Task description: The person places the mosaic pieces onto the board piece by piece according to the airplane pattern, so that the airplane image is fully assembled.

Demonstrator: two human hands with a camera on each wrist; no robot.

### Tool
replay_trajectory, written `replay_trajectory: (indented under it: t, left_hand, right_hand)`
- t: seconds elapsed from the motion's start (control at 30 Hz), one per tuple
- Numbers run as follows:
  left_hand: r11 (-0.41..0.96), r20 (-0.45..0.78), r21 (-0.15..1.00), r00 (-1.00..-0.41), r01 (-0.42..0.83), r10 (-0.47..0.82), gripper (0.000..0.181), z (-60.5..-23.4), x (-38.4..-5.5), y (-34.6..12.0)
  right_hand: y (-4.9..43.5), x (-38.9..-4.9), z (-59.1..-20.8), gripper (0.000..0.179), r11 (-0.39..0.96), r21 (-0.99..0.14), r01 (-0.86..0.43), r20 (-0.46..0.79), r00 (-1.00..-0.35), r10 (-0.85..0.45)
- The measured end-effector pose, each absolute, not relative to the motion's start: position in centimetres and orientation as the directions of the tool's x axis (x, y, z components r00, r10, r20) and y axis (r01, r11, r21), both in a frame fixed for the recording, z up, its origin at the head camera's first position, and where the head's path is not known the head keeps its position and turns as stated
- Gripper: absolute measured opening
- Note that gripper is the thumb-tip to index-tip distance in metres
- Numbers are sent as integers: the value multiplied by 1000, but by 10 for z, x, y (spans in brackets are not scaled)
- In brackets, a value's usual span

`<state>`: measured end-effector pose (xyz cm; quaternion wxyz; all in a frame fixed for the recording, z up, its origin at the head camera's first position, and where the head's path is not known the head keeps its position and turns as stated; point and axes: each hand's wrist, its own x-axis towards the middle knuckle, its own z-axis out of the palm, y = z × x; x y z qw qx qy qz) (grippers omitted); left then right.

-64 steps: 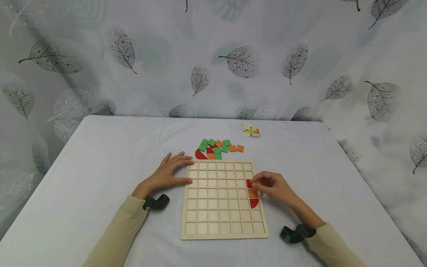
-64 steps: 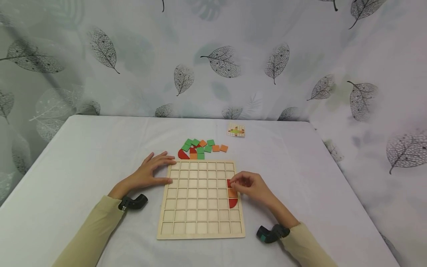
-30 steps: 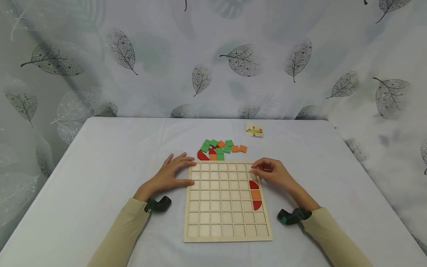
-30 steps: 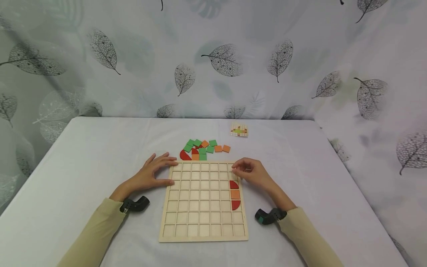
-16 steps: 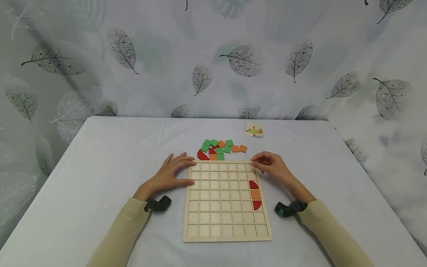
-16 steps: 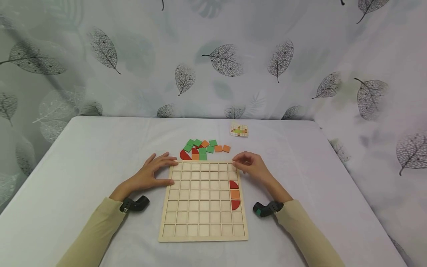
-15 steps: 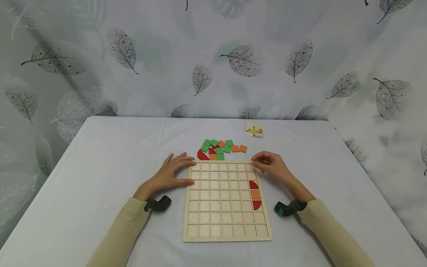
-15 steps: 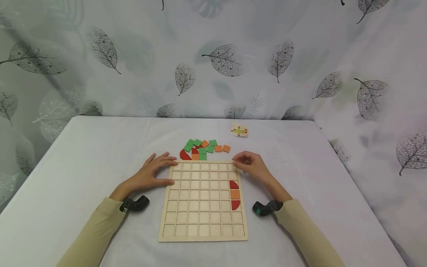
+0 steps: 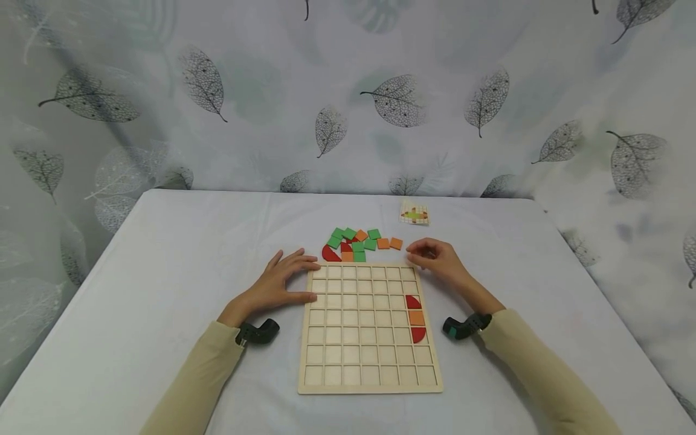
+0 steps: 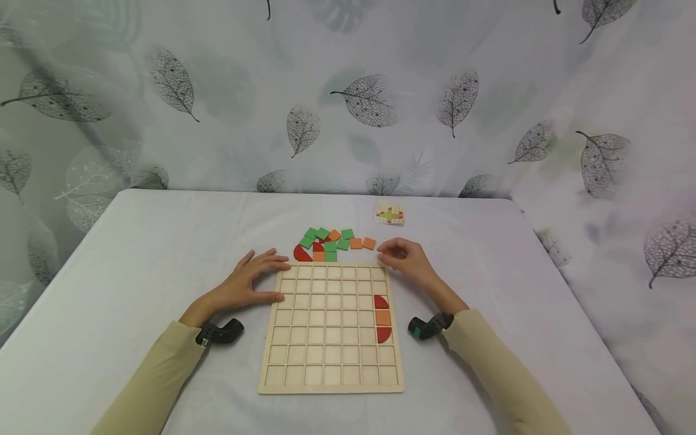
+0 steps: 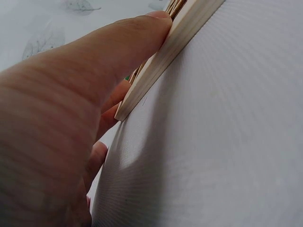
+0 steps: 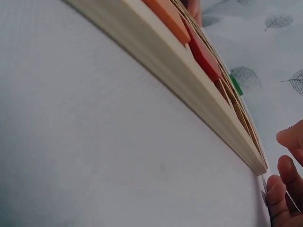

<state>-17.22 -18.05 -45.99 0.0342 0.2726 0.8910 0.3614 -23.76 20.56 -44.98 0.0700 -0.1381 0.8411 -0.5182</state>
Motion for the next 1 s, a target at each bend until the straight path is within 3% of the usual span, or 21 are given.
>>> replay_trajectory:
  t: [0.53,1.0]
  left_hand:
    - [592,135,663,-850,459,509,57,-459,-172,-180]
    - [588,142,665,-851,461,506,57,-460,-172,-180]
  right_hand:
    - [196,-256,-452,31,480,-862,-162,13,-955,-298]
    - [190,-264,-451,26,561,-781,-276,53,-924,-380]
